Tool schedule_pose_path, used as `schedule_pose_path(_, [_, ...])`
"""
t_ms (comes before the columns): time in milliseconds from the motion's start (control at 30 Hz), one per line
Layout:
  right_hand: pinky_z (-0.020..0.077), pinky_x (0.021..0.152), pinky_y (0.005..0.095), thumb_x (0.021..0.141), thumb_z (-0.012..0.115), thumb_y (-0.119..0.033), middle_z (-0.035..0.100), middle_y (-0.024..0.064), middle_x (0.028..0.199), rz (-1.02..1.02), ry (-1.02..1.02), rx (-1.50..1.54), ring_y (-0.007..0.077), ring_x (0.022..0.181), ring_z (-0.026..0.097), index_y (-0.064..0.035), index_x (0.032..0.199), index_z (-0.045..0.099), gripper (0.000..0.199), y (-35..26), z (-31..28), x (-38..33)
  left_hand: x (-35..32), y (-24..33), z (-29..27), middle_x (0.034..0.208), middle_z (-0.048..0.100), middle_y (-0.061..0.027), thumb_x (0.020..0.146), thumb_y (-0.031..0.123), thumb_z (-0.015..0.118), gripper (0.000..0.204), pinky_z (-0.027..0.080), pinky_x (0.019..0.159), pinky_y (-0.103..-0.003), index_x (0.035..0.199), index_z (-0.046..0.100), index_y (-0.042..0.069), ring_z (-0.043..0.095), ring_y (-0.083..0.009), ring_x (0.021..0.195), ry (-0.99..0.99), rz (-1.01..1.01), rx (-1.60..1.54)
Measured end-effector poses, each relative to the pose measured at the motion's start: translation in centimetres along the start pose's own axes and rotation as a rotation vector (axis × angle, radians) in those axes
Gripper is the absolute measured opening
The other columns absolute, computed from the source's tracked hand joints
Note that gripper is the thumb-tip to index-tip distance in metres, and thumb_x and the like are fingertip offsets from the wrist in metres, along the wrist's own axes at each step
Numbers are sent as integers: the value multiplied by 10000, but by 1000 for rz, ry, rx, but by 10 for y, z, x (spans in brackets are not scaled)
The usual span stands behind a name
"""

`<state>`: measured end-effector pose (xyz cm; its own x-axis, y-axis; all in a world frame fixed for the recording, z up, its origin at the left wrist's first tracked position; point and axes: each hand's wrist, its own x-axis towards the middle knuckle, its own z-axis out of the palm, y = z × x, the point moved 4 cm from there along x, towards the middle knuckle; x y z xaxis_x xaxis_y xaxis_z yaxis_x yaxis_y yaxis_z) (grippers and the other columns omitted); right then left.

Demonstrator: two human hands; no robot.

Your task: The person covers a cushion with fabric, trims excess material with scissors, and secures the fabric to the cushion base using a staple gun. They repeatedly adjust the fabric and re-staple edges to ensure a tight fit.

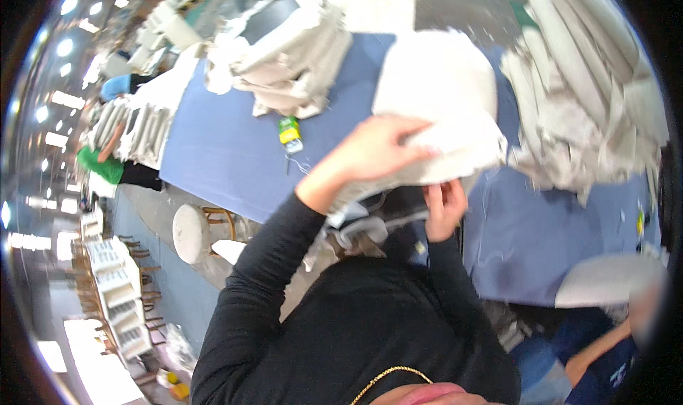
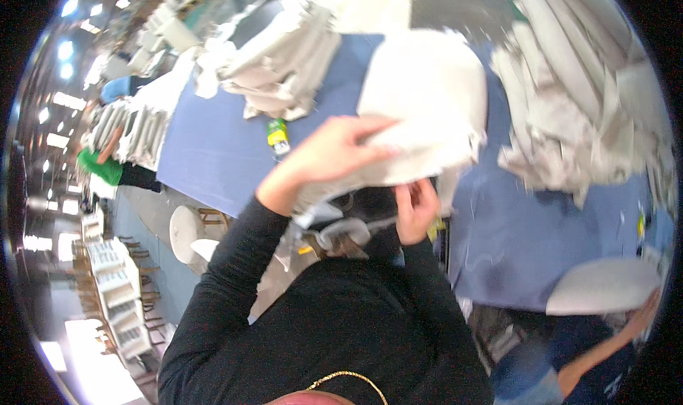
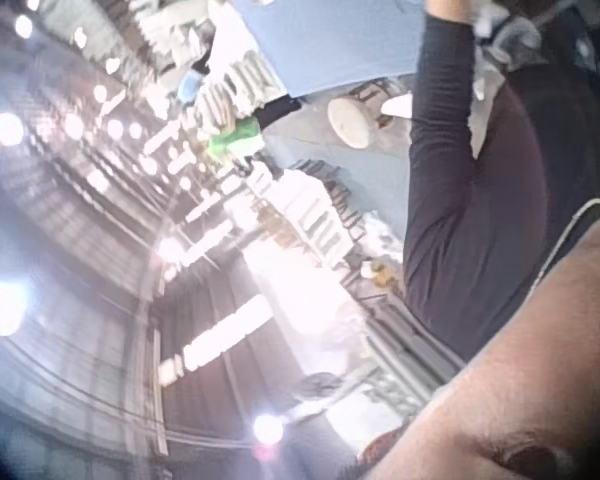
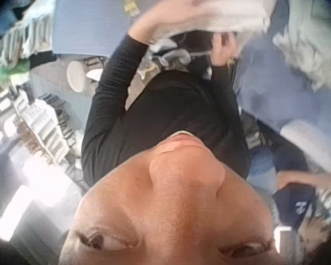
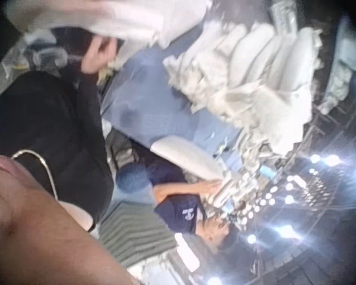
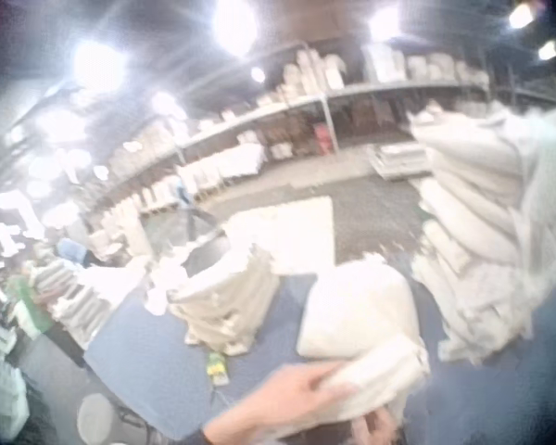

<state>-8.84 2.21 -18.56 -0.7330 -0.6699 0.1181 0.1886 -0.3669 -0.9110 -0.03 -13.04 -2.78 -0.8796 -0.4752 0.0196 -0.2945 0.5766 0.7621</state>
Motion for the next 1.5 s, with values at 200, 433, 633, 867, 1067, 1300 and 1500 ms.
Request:
schedule_pose_path(200, [468,626,222,1032,698,-21,721,39,900,86,-72,125,74,723,630,25,1231,678,205,-1,19,0,0,8,-4,1246,776,-200,1003,482,728,537,560,1030,-414,1385,730,105,743,-386,1172,-16,-92,29])
schedule_pose_path(433, [432,554,210,1037,695,-35,760,76,882,34,-107,73,62,660,623,-9,1197,672,163,-14,22,6,-1,9,-3,1202,779,-206,1003,534,693,553,573,967,-441,1373,736,125,745,-405,1124,-8,-64,66])
schedule_pose_path(633, [446,562,212,1047,703,-74,757,57,905,32,-51,111,60,667,613,-27,1227,654,192,-24,26,-5,-7,16,4,1148,780,-217,1000,517,685,541,576,939,-470,1350,739,108,742,-435,1074,24,-34,71])
schedule_pose_path(867, [564,728,299,1050,747,-215,795,47,891,-75,-92,-220,85,810,703,13,1000,771,235,-40,10,12,-1,13,13,1208,783,-209,1012,347,738,513,560,980,-377,1408,686,24,763,-278,1120,-71,75,-138])
schedule_pose_path(1067, [584,741,289,1073,715,-193,773,64,882,-62,-341,10,113,807,720,35,1012,756,240,-30,13,14,-16,7,6,1448,665,-161,1087,104,642,512,478,1104,-316,1533,524,-118,634,-184,1283,-169,-29,-455])
schedule_pose_path(1300, [534,711,273,1106,678,-253,752,62,843,-86,-378,39,103,736,672,13,934,739,323,-29,-10,16,-17,22,18,1518,614,-227,1066,67,673,579,459,1152,-331,1562,464,-147,609,-222,1357,-200,-56,-497])
schedule_pose_path(1500, [550,716,274,1108,671,-291,761,60,868,-42,-396,80,110,757,691,5,992,758,329,-30,-10,9,-21,29,11,1518,612,-256,934,8,790,690,437,1189,-360,1537,493,-148,588,-250,1397,-175,136,-210])
